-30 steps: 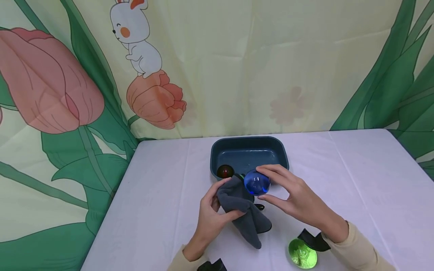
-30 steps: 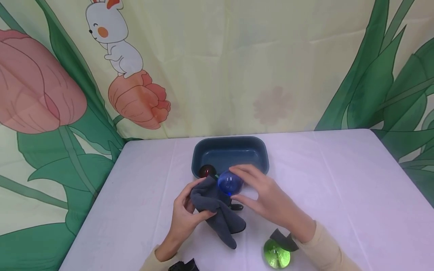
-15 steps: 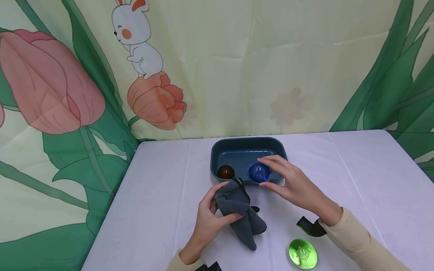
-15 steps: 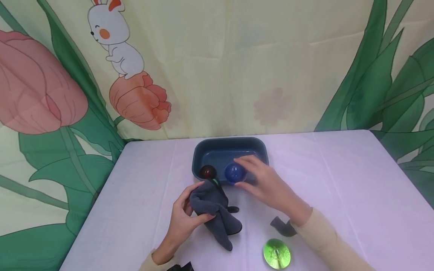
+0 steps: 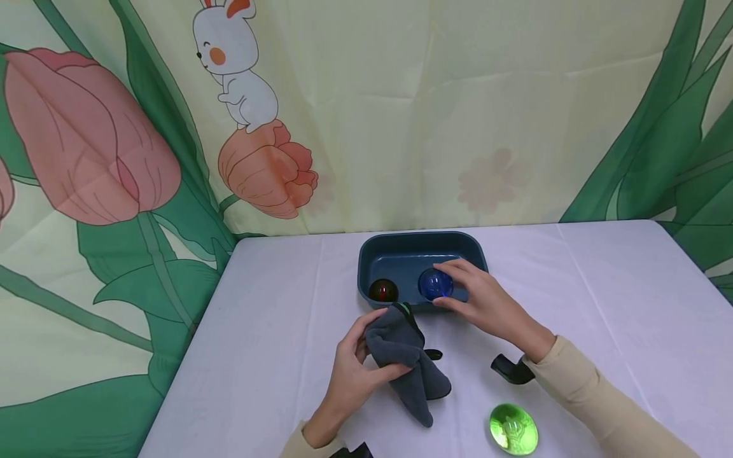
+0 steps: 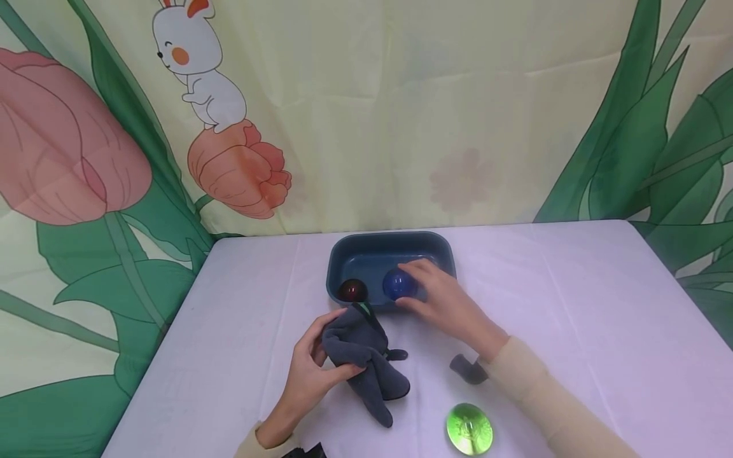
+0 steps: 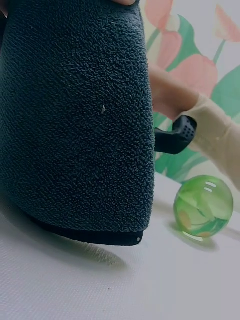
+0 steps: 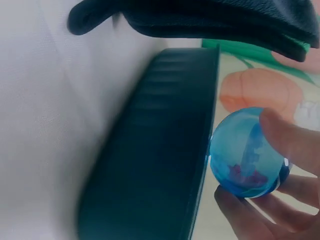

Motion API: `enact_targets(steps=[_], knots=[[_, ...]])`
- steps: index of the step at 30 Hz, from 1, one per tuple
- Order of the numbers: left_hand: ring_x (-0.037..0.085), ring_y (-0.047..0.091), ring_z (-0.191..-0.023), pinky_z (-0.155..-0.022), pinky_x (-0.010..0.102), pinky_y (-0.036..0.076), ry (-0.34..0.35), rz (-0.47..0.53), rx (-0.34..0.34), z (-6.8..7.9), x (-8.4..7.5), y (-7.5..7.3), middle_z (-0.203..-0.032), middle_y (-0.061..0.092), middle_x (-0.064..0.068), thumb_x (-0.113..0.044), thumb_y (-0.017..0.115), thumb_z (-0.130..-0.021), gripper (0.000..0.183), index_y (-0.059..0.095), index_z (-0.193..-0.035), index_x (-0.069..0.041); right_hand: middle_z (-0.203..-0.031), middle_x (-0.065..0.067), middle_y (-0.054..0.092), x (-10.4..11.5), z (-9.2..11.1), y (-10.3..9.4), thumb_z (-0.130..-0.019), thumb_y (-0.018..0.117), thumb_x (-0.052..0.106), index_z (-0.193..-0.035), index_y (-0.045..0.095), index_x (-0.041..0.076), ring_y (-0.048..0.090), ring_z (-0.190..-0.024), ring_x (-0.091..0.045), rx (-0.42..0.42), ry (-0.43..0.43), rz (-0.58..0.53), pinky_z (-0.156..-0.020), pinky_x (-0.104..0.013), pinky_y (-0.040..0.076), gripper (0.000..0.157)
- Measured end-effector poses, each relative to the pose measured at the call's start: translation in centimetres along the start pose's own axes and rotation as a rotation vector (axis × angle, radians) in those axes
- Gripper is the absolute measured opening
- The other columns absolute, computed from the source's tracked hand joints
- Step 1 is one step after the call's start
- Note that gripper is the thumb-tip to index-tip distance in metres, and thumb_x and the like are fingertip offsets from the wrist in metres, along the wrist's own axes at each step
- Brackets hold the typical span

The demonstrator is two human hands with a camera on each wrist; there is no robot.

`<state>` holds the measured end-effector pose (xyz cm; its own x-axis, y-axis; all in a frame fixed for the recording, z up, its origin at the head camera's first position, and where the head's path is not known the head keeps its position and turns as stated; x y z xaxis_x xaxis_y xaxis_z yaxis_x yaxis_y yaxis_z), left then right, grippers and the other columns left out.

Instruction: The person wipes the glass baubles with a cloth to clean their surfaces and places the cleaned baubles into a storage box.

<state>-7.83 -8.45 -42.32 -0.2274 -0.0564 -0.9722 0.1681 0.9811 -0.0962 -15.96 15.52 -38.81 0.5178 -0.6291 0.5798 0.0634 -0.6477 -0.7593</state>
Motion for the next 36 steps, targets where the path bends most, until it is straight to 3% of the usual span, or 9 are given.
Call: enact_targets(steps=[19, 26, 36], knots=[[0.021, 0.064, -0.112, -0.099, 0.026, 0.052, -0.022, -0.01, 0.003, 0.1, 0.2, 0.1, -0.133, 0.061, 0.005, -0.011, 0.088, -0.074, 0.076, 0.051, -0.14, -0.02, -0.128, -0.025, 0.059, -1.7, -1.8, 2.2, -0.092, 0.072, 0.026, -0.135, 0.054, -0.007, 0.062, -0.111, -0.036, 0.11, 0.136, 0.068, -0.091, -0.051, 0.056, 0.057], [0.021, 0.064, -0.113, -0.1, 0.026, 0.052, -0.025, -0.006, 0.003, 0.1, 0.3, 0.2, -0.134, 0.061, 0.005, -0.011, 0.088, -0.074, 0.076, 0.051, -0.141, -0.021, -0.123, -0.026, 0.06, -1.9, -2.1, 2.6, -0.092, 0.072, 0.027, -0.133, 0.056, -0.008, 0.065, -0.101, -0.033, 0.138, 0.187, 0.065, -0.086, -0.049, 0.058, 0.056], [0.02, 0.064, -0.112, -0.1, 0.025, 0.052, -0.044, -0.012, -0.001, 0.3, 0.1, 0.4, -0.132, 0.061, 0.003, -0.009, 0.088, -0.073, 0.077, 0.052, -0.14, -0.022, -0.125, -0.029, 0.061, -2.3, -2.9, 3.0, -0.09, 0.074, 0.028, -0.13, 0.058, -0.01, 0.063, -0.108, -0.038, 0.182, 0.229, 0.058, -0.09, -0.053, 0.056, 0.057]])
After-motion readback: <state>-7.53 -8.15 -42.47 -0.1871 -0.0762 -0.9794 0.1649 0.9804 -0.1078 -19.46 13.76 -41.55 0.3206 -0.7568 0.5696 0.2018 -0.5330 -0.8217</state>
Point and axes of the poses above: each hand's wrist, its own z-axis away from the middle knuckle, its own y-axis out of the palm, x = y × z, the point moved 2 cm from there along -z, towards the middle knuckle
